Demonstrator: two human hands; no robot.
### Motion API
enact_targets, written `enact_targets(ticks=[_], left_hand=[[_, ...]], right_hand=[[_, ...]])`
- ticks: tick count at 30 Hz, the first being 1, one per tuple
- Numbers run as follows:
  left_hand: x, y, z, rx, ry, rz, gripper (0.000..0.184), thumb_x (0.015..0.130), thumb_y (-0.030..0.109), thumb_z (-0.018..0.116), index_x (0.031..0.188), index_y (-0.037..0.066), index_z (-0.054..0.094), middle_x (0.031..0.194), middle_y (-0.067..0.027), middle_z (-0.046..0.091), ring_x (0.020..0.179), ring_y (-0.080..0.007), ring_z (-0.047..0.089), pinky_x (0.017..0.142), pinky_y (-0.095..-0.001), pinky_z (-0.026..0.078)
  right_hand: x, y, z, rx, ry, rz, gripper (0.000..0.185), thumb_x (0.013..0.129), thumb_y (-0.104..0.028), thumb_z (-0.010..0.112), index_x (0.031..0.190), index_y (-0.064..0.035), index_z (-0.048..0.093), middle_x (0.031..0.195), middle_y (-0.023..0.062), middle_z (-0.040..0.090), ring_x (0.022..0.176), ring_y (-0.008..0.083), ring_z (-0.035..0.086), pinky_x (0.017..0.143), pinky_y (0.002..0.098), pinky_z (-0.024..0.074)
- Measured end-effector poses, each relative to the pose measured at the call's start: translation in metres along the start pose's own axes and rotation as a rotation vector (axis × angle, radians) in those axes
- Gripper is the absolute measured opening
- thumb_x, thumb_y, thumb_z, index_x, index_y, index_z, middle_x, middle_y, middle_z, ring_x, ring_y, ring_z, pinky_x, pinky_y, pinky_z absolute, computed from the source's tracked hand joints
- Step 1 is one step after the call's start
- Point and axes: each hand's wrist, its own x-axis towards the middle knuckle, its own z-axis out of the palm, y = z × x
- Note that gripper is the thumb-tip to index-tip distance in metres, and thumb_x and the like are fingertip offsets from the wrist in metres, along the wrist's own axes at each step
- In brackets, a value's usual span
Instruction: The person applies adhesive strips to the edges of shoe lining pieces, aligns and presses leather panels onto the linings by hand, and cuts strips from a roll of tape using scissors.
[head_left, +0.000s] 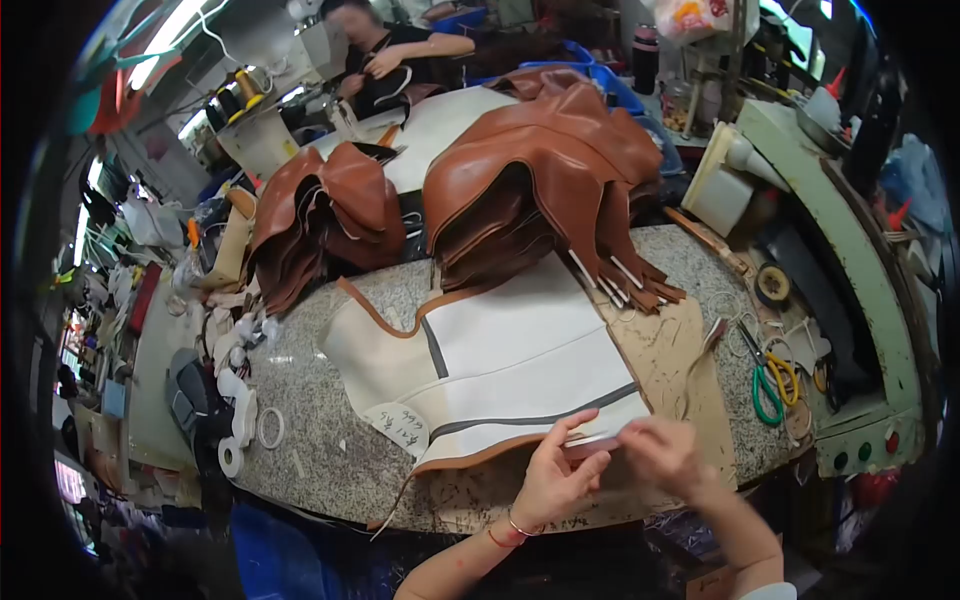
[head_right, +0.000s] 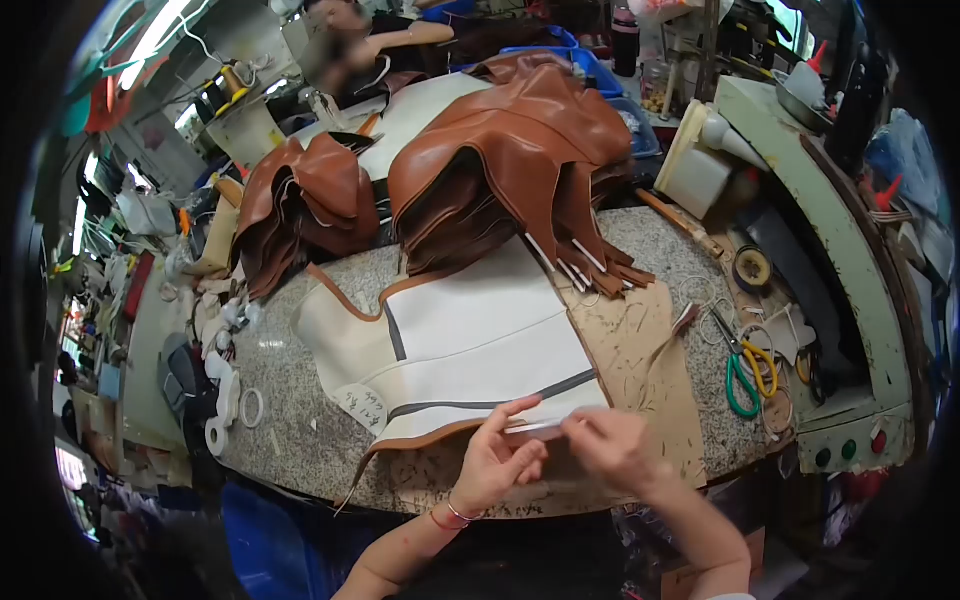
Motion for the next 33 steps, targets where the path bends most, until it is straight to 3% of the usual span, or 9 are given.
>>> enact_targets(ticks=[3,5,7,9,11,14,18,23,33], left_hand=[[-0.013,0.002,-0.006,0.321,0.069,0.027,0.017,0.093,0.002,0.056,0.109,0.001,0.059,0.084,-0.0044,0.066,0.066,-0.0054,0.056,0.060,-0.0198,0.047],[-0.037,0.010,-0.010,0.618,-0.086,0.160,0.015,0.095,0.004,0.053,0.108,0.000,0.059,0.089,-0.0085,0.067,0.071,-0.0124,0.061,0.066,-0.0247,0.049],[-0.060,0.011,-0.010,0.641,-0.147,0.142,0.018,0.094,0.004,0.052,0.112,0.000,0.057,0.091,-0.0122,0.065,0.079,-0.0174,0.065,0.070,-0.0277,0.050],[-0.077,0.005,-0.010,0.592,-0.029,0.221,0.024,0.094,0.004,0.053,0.118,0.002,0.053,0.090,-0.0123,0.066,0.082,-0.0176,0.067,0.071,-0.0273,0.051],[-0.093,0.002,-0.016,0.568,0.107,0.190,0.026,0.095,0.004,0.052,0.120,0.002,0.050,0.088,-0.0110,0.067,0.081,-0.0176,0.067,0.071,-0.0273,0.051],[-0.108,-0.007,-0.041,0.529,0.144,0.095,0.017,0.093,0.009,0.059,0.107,0.001,0.061,0.082,-0.0085,0.068,0.072,-0.0107,0.066,0.062,-0.0242,0.052],[-0.121,-0.001,-0.053,0.723,0.207,0.305,0.015,0.092,0.011,0.061,0.102,0.001,0.065,0.080,-0.0054,0.068,0.070,-0.0069,0.064,0.060,-0.0216,0.051],[-0.122,0.000,-0.071,0.207,0.252,0.059,0.010,0.091,0.004,0.062,0.099,-0.002,0.065,0.076,-0.0025,0.065,0.064,-0.0070,0.061,0.056,-0.0206,0.050],[-0.094,0.030,-0.071,0.204,0.303,0.213,0.010,0.090,0.002,0.060,0.097,-0.005,0.064,0.080,-0.0050,0.066,0.067,-0.0078,0.064,0.058,-0.0212,0.053]], right_hand=[[-0.028,-0.032,0.020,0.112,-0.055,0.145,0.026,0.073,-0.002,0.069,0.098,-0.0023,0.062,0.099,0.0117,0.063,0.080,0.0281,0.066,0.066,0.0343,0.0545],[-0.022,-0.060,0.012,0.545,-0.088,0.503,0.036,0.083,-0.007,0.068,0.116,-0.0024,0.056,0.099,0.0142,0.063,0.088,0.0301,0.066,0.073,0.0341,0.0547],[-0.019,-0.072,0.004,0.725,-0.198,0.641,0.030,0.084,-0.009,0.068,0.113,-0.0030,0.060,0.098,0.0147,0.064,0.088,0.0295,0.066,0.073,0.0339,0.0547],[-0.020,-0.073,0.017,0.615,-0.271,0.408,0.023,0.085,-0.007,0.066,0.108,-0.0033,0.063,0.092,0.0140,0.063,0.081,0.0285,0.066,0.069,0.0350,0.0537],[-0.014,-0.089,0.020,0.574,-0.320,0.412,0.012,0.085,-0.004,0.066,0.097,-0.0017,0.064,0.085,0.0138,0.060,0.074,0.0297,0.064,0.063,0.0366,0.0509],[-0.018,-0.103,0.037,0.472,-0.282,0.332,0.009,0.083,-0.003,0.066,0.089,-0.0006,0.060,0.083,0.0140,0.059,0.074,0.0328,0.062,0.062,0.0370,0.0499],[-0.012,-0.125,0.054,0.620,-0.252,0.462,0.011,0.082,0.000,0.066,0.091,0.0003,0.060,0.083,0.0146,0.059,0.074,0.0315,0.063,0.062,0.0366,0.0499],[0.006,-0.134,0.065,0.611,-0.172,0.277,0.012,0.083,0.005,0.064,0.093,-0.0001,0.059,0.083,0.0145,0.057,0.071,0.0303,0.062,0.061,0.0360,0.0505],[0.042,-0.126,0.074,0.476,0.049,0.155,0.013,0.080,0.003,0.067,0.092,-0.0009,0.062,0.085,0.0112,0.057,0.069,0.0267,0.061,0.059,0.0342,0.0501]])
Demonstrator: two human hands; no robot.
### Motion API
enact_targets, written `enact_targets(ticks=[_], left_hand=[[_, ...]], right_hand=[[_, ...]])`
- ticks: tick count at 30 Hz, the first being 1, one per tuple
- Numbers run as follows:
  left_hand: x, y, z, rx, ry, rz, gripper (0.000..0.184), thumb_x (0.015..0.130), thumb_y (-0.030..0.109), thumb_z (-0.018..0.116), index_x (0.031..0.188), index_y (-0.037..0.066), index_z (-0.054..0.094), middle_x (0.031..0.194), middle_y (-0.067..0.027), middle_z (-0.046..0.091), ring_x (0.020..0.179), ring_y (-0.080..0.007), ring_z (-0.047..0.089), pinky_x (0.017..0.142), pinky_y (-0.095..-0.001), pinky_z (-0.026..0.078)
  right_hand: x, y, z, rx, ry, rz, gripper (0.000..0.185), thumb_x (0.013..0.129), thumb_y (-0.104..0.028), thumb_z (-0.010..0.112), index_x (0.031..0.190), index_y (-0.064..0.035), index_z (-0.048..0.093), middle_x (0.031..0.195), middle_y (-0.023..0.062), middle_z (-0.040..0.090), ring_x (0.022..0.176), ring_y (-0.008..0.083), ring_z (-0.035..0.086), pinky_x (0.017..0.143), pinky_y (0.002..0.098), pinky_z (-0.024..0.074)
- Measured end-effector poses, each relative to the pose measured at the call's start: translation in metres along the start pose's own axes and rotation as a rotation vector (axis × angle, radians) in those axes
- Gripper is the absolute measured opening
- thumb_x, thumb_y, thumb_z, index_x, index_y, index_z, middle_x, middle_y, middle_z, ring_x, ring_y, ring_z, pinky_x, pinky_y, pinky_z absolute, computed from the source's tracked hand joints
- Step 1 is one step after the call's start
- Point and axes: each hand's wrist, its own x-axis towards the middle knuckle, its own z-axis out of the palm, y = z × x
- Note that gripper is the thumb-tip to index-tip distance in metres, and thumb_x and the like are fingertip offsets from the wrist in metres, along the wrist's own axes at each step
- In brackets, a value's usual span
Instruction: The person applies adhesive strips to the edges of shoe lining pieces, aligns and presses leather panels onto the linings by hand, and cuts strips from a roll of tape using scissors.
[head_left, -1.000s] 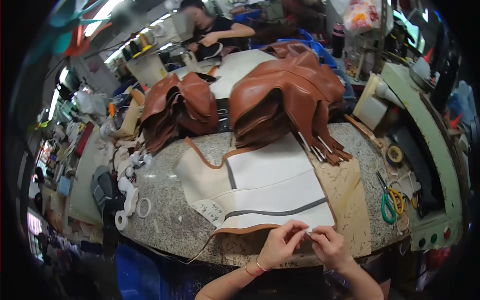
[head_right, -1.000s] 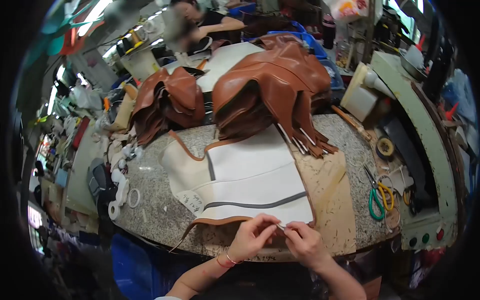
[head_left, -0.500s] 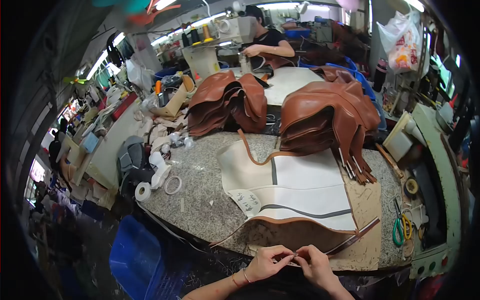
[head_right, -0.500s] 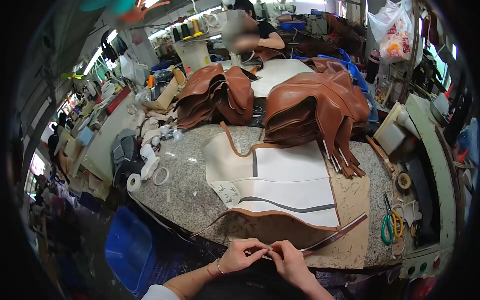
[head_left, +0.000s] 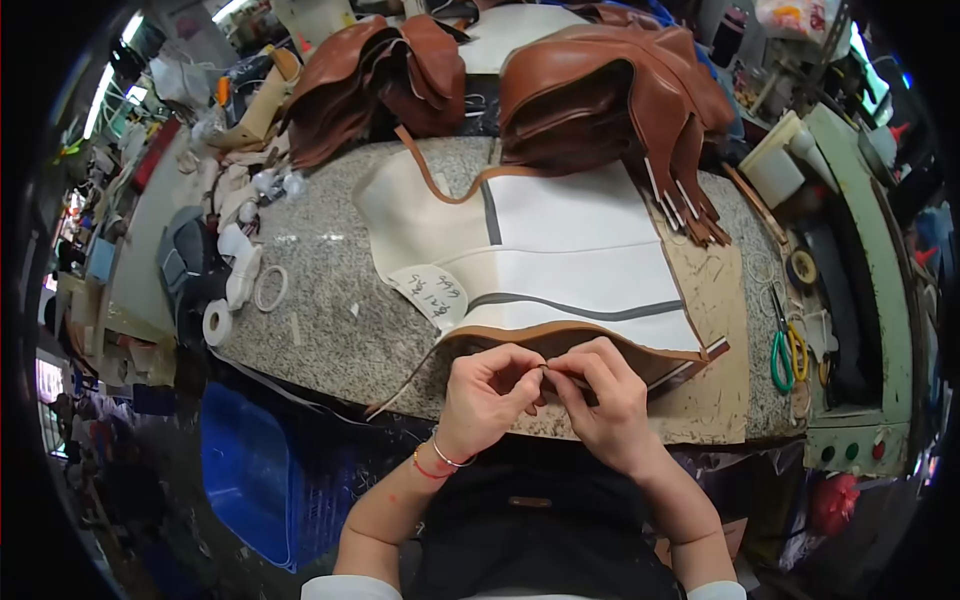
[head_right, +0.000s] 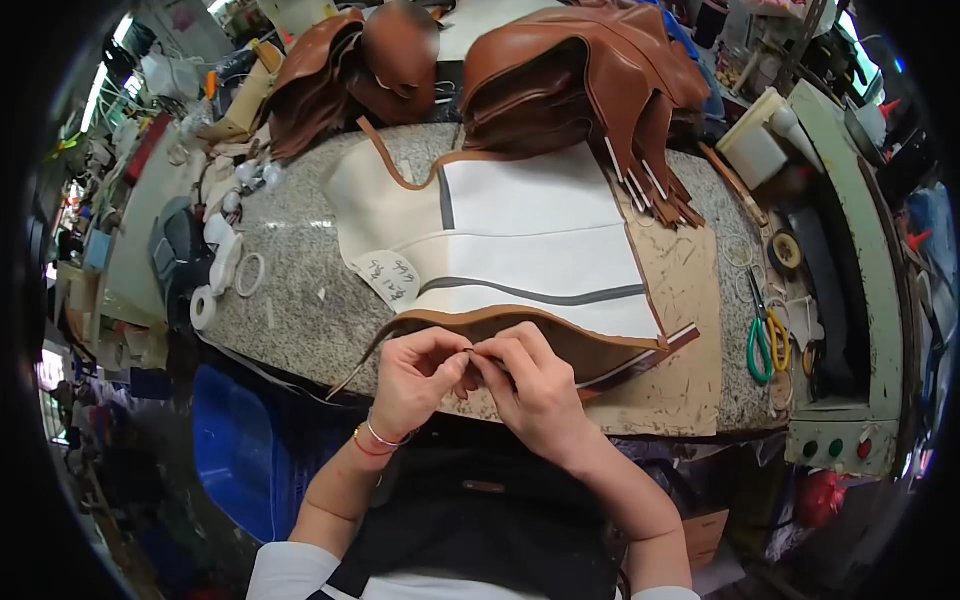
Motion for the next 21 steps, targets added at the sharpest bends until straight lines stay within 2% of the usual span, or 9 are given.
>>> enact_targets(ticks=[5,9,12,15,17,18,19,20,21], left_hand=[[0.001,0.021,0.005,0.265,-0.012,-0.002,0.011,0.087,0.002,0.062,0.096,-0.005,0.064,0.076,-0.0035,0.066,0.065,-0.0059,0.062,0.059,-0.0207,0.051],[0.000,0.026,0.004,0.427,-0.065,0.089,0.007,0.084,0.000,0.063,0.089,-0.005,0.065,0.075,-0.0055,0.066,0.064,-0.0051,0.059,0.058,-0.0214,0.048],[-0.007,0.019,0.005,0.316,-0.031,0.044,0.007,0.085,0.000,0.063,0.089,-0.005,0.065,0.075,-0.0053,0.067,0.065,-0.0056,0.060,0.059,-0.0209,0.049],[-0.017,0.011,0.004,-0.080,-0.085,-0.061,0.011,0.088,-0.004,0.056,0.097,-0.004,0.063,0.080,-0.0070,0.066,0.069,-0.0101,0.064,0.061,-0.0243,0.053],[-0.020,-0.004,-0.003,-0.375,-0.178,-0.096,0.017,0.089,-0.008,0.049,0.099,-0.002,0.061,0.087,-0.0114,0.064,0.078,-0.0170,0.066,0.067,-0.0292,0.056],[-0.020,-0.010,-0.006,-0.593,-0.229,-0.048,0.010,0.090,0.002,0.050,0.097,0.000,0.058,0.097,-0.0148,0.063,0.092,-0.0247,0.065,0.081,-0.0390,0.055],[-0.025,-0.003,-0.010,-0.745,-0.152,-0.065,0.010,0.090,0.007,0.050,0.097,0.003,0.055,0.101,-0.0148,0.061,0.097,-0.0276,0.063,0.087,-0.0445,0.051],[-0.030,0.011,-0.019,-0.895,-0.075,-0.084,0.011,0.089,0.013,0.051,0.097,0.005,0.052,0.105,-0.0149,0.060,0.101,-0.0305,0.061,0.092,-0.0500,0.048],[-0.032,0.024,-0.038,-0.888,-0.024,-0.010,0.018,0.087,0.022,0.053,0.098,0.009,0.047,0.096,-0.0094,0.057,0.095,-0.0281,0.060,0.097,-0.0555,0.041]], right_hand=[[0.012,0.004,-0.014,-0.320,-0.087,-0.201,0.015,0.074,0.000,0.069,0.088,-0.0024,0.062,0.081,0.0089,0.057,0.071,0.0260,0.060,0.061,0.0348,0.0496],[0.013,-0.006,-0.019,-0.196,-0.198,-0.100,0.013,0.074,0.001,0.068,0.085,-0.0018,0.060,0.078,0.0094,0.059,0.070,0.0253,0.061,0.061,0.0352,0.0504],[0.011,-0.006,-0.025,-0.014,-0.240,0.031,0.011,0.077,0.001,0.067,0.087,0.0001,0.062,0.080,0.0098,0.061,0.071,0.0226,0.064,0.061,0.0316,0.0516],[0.004,-0.010,-0.026,0.198,-0.213,0.196,0.009,0.082,0.003,0.063,0.090,0.0010,0.062,0.082,0.0106,0.064,0.075,0.0233,0.066,0.067,0.0348,0.0533],[-0.005,-0.012,-0.021,0.610,-0.005,0.222,0.005,0.084,0.001,0.059,0.089,0.0005,0.061,0.082,0.0121,0.064,0.076,0.0267,0.066,0.072,0.0388,0.0538],[-0.012,-0.013,-0.021,0.808,0.108,0.235,0.003,0.086,0.001,0.058,0.088,0.0003,0.060,0.082,0.0129,0.064,0.076,0.0284,0.067,0.075,0.0407,0.0540],[-0.024,-0.021,-0.033,1.186,0.231,0.375,0.004,0.087,-0.003,0.055,0.085,0.0002,0.058,0.083,0.0163,0.064,0.077,0.0337,0.066,0.081,0.0467,0.0531],[-0.034,-0.031,-0.057,1.636,0.151,0.373,0.009,0.086,-0.006,0.056,0.080,0.0001,0.055,0.079,0.0171,0.065,0.074,0.0322,0.067,0.079,0.0453,0.0542],[-0.049,-0.025,-0.079,1.585,0.001,0.259,0.006,0.083,-0.003,0.059,0.079,0.0002,0.057,0.072,0.0157,0.066,0.068,0.0293,0.065,0.072,0.0451,0.0550]])
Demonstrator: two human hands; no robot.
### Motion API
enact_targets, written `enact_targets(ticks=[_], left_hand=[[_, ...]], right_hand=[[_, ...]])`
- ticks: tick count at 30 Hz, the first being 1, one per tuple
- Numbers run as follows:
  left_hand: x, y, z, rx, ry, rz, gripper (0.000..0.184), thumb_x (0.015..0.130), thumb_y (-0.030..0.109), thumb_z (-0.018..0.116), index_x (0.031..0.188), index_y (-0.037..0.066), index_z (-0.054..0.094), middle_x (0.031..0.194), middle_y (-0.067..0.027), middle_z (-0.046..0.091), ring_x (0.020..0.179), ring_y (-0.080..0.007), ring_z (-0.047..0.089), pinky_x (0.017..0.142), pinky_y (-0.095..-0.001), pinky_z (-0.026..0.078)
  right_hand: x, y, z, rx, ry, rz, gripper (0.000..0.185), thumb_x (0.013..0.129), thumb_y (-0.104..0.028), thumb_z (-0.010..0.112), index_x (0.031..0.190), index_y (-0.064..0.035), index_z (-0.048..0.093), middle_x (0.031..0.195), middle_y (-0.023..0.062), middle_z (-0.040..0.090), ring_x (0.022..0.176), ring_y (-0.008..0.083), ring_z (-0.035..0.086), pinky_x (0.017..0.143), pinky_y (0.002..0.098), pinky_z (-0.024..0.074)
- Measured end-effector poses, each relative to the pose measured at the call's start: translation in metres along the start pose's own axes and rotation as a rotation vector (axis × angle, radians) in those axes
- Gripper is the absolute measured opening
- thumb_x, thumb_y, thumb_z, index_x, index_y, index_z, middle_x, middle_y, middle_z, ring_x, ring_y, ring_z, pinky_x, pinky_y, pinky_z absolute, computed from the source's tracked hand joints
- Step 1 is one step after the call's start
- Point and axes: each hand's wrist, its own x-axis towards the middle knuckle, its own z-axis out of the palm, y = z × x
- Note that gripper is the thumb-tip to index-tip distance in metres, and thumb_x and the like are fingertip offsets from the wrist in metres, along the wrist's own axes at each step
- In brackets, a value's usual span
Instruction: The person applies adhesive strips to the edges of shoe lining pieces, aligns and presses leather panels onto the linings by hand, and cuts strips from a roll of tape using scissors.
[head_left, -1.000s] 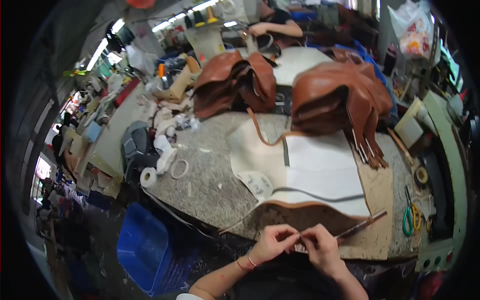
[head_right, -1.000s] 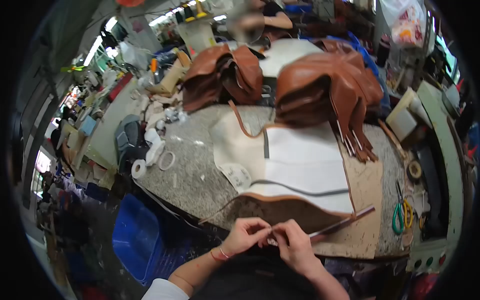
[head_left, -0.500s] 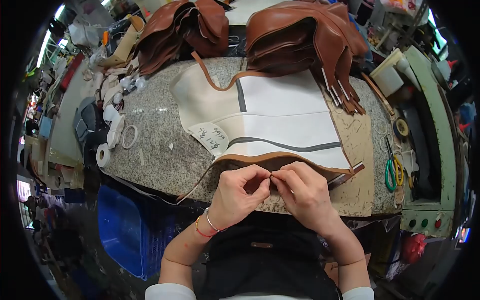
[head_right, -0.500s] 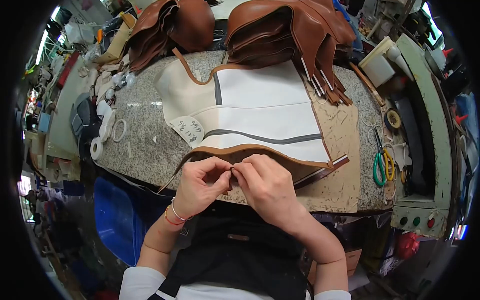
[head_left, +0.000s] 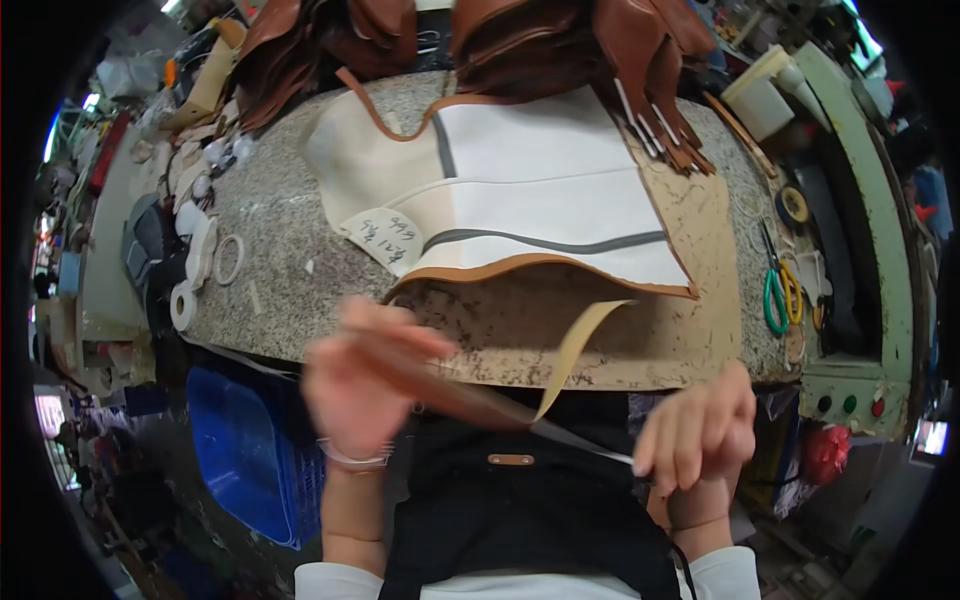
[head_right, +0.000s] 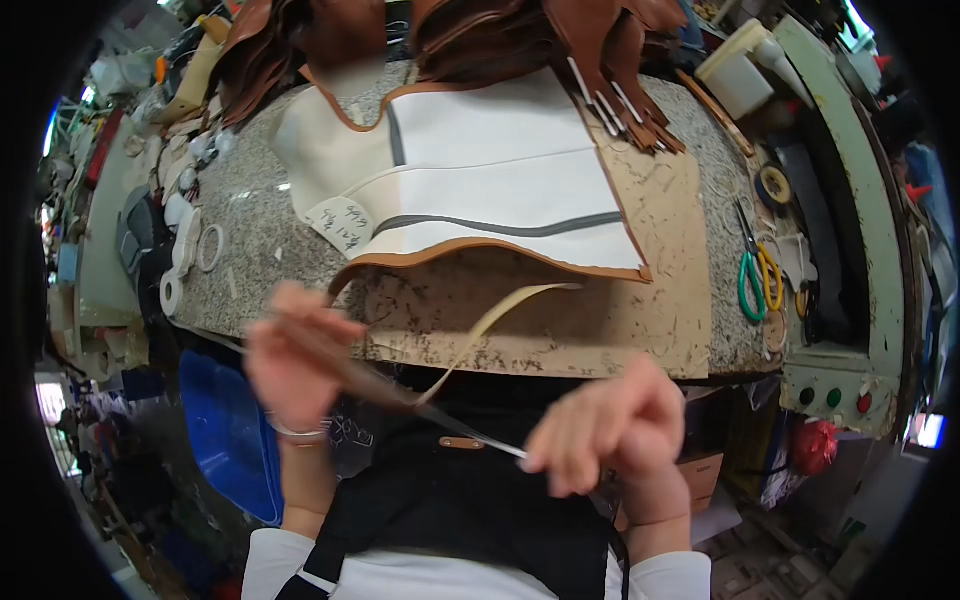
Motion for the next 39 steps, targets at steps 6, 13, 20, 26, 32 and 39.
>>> enact_targets(ticks=[6,13,20,26,32,39], left_hand=[[-0.037,0.181,-0.003,0.336,-0.103,0.511,0.009,0.094,0.005,0.045,0.101,0.001,0.040,0.090,-0.0061,0.037,0.069,-0.0131,0.037,0.058,-0.0263,0.036],[-0.020,0.109,0.115,1.085,0.241,0.476,0.045,0.089,0.014,0.050,0.128,-0.006,0.038,0.107,-0.0133,0.048,0.062,-0.0069,0.047,0.047,-0.0165,0.040],[0.106,-0.064,0.133,1.122,-0.506,-0.589,0.066,0.076,-0.006,0.071,0.136,-0.006,0.043,0.108,-0.0202,0.063,0.067,-0.0084,0.061,0.052,-0.0192,0.051],[0.149,-0.173,0.048,1.465,-0.732,-0.862,0.030,0.080,0.002,0.073,0.106,-0.007,0.061,0.076,-0.0075,0.067,0.067,-0.0072,0.062,0.061,-0.0227,0.051],[0.128,-0.226,0.037,1.402,-0.519,-0.690,0.015,0.080,0.003,0.073,0.087,-0.005,0.062,0.072,-0.0061,0.067,0.066,-0.0090,0.064,0.060,-0.0220,0.049],[0.115,-0.250,0.032,1.532,-0.372,-0.392,0.016,0.083,0.011,0.070,0.080,-0.004,0.066,0.063,-0.0072,0.065,0.059,-0.0084,0.061,0.056,-0.0247,0.049]], right_hand=[[-0.141,-0.049,-0.119,-1.802,-0.052,0.882,0.012,0.080,-0.006,0.062,0.090,-0.0033,0.067,0.086,0.0158,0.067,0.083,0.0335,0.065,0.073,0.0414,0.0506],[-0.096,-0.082,-0.072,-1.757,0.127,0.726,0.012,0.078,-0.004,0.065,0.090,-0.0025,0.062,0.080,0.0146,0.060,0.075,0.0352,0.061,0.069,0.0437,0.0488],[0.002,-0.054,-0.128,-2.340,-0.301,-0.173,0.021,0.076,-0.008,0.055,0.097,-0.0033,0.058,0.096,0.0069,0.056,0.095,0.0226,0.056,0.084,0.0339,0.0438],[-0.047,-0.069,-0.158,-2.012,-0.016,0.091,0.029,0.074,0.007,0.053,0.102,-0.0012,0.058,0.103,0.0128,0.060,0.102,0.0282,0.059,0.089,0.0382,0.0470],[-0.064,-0.077,-0.170,-1.205,0.419,0.198,0.046,0.074,0.015,0.034,0.119,0.0042,0.041,0.119,0.0199,0.056,0.116,0.0271,0.057,0.104,0.0360,0.0420],[-0.068,-0.078,-0.175,-1.095,0.444,0.134,0.040,0.079,0.014,0.039,0.118,0.0041,0.041,0.118,0.0198,0.057,0.114,0.0258,0.058,0.100,0.0351,0.0448]])
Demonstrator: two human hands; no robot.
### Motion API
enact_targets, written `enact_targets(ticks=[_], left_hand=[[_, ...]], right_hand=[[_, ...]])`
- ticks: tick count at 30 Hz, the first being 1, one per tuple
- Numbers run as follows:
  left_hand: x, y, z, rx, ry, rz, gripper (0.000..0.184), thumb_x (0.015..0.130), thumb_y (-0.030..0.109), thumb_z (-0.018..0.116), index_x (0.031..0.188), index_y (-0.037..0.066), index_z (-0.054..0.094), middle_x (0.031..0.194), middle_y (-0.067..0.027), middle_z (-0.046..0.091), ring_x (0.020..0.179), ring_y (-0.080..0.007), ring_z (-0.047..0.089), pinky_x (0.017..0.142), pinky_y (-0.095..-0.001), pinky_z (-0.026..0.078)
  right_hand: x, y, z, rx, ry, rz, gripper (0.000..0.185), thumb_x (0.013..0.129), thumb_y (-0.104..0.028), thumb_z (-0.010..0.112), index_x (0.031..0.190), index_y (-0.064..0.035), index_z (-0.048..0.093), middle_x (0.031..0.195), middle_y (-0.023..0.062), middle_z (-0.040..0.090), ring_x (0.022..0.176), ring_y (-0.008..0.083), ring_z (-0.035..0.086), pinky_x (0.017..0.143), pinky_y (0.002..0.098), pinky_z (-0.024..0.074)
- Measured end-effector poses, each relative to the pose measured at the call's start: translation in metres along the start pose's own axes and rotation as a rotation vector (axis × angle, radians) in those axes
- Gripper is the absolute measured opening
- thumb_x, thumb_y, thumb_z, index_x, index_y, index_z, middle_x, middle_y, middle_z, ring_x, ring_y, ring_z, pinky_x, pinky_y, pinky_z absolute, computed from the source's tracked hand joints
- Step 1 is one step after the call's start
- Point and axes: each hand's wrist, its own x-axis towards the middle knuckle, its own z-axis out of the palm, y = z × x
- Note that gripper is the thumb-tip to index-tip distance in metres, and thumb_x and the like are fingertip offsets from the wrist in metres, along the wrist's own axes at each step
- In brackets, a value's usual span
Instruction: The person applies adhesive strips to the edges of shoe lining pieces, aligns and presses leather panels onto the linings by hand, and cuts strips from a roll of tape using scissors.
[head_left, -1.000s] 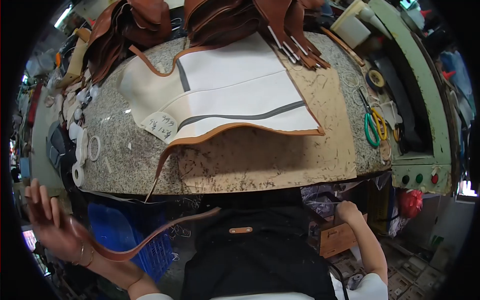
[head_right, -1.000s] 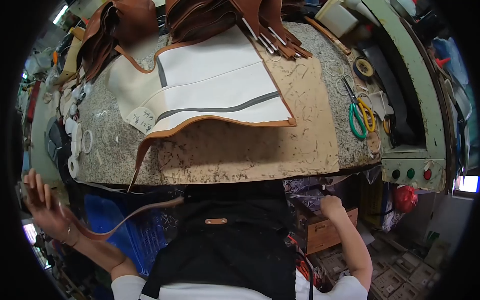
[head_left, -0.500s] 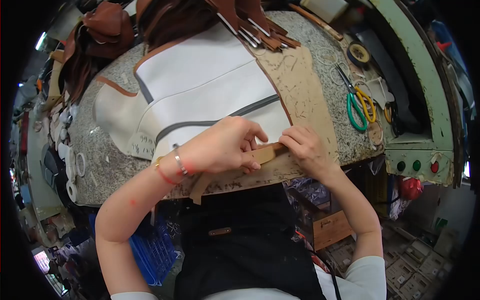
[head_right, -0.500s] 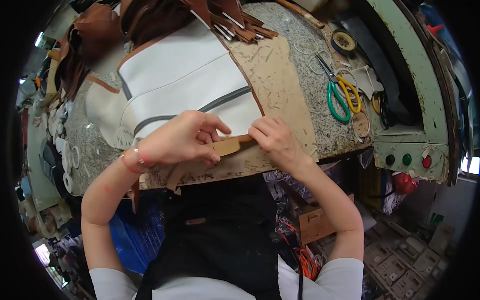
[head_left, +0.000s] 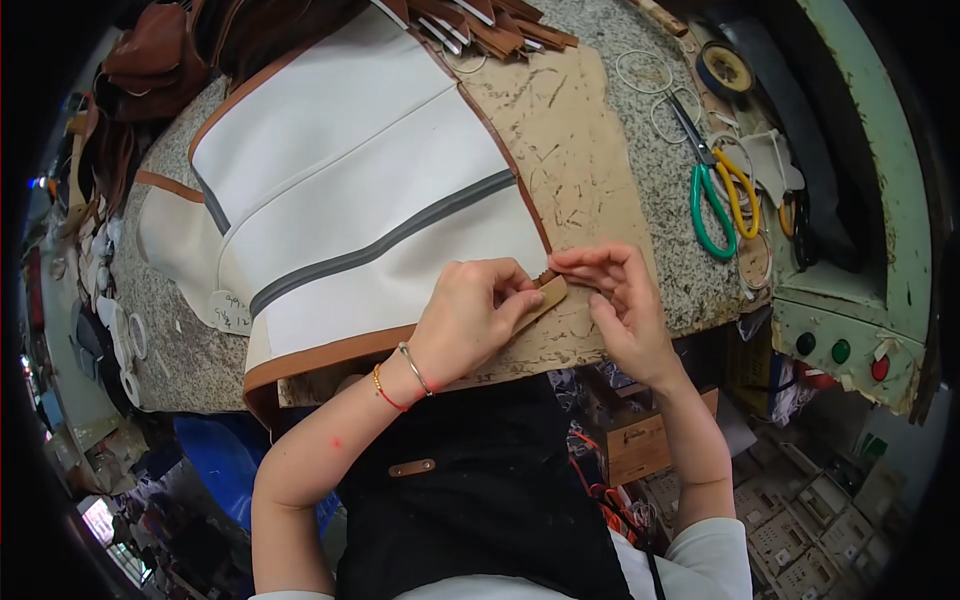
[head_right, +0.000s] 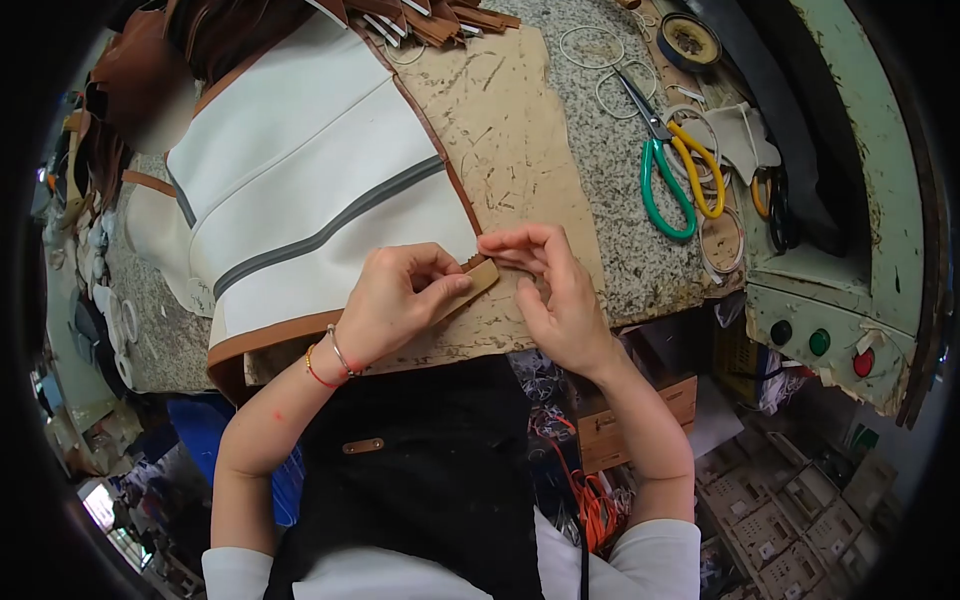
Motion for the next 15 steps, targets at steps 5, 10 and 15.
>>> enact_targets(ticks=[5,10,15], left_hand=[[0.003,0.003,-0.002,0.022,0.003,-0.082,0.017,0.082,0.012,0.070,0.078,-0.004,0.066,0.063,-0.0076,0.064,0.055,-0.0075,0.057,0.053,-0.0248,0.047],[0.007,0.004,-0.001,0.038,0.005,-0.091,0.021,0.084,0.013,0.068,0.073,-0.005,0.064,0.061,-0.0096,0.063,0.052,-0.0113,0.056,0.052,-0.0268,0.046],[-0.010,0.014,-0.015,0.487,-0.003,0.053,0.032,0.086,0.019,0.067,0.065,-0.004,0.058,0.054,-0.0168,0.056,0.046,-0.0238,0.053,0.049,-0.0347,0.043]], right_hand=[[-0.013,-0.004,-0.011,-0.496,-0.048,-0.328,0.031,0.078,0.014,0.049,0.107,0.0039,0.054,0.116,0.0186,0.058,0.108,0.0317,0.061,0.090,0.0382,0.0509],[-0.013,-0.003,0.003,-0.831,-0.221,-0.430,0.034,0.078,0.006,0.059,0.112,0.0071,0.057,0.119,0.0198,0.057,0.115,0.0348,0.056,0.096,0.0404,0.0485],[-0.011,-0.010,0.007,-1.021,-0.316,-0.428,0.037,0.083,-0.006,0.062,0.116,0.0095,0.055,0.123,0.0213,0.055,0.120,0.0337,0.053,0.102,0.0409,0.0444]])
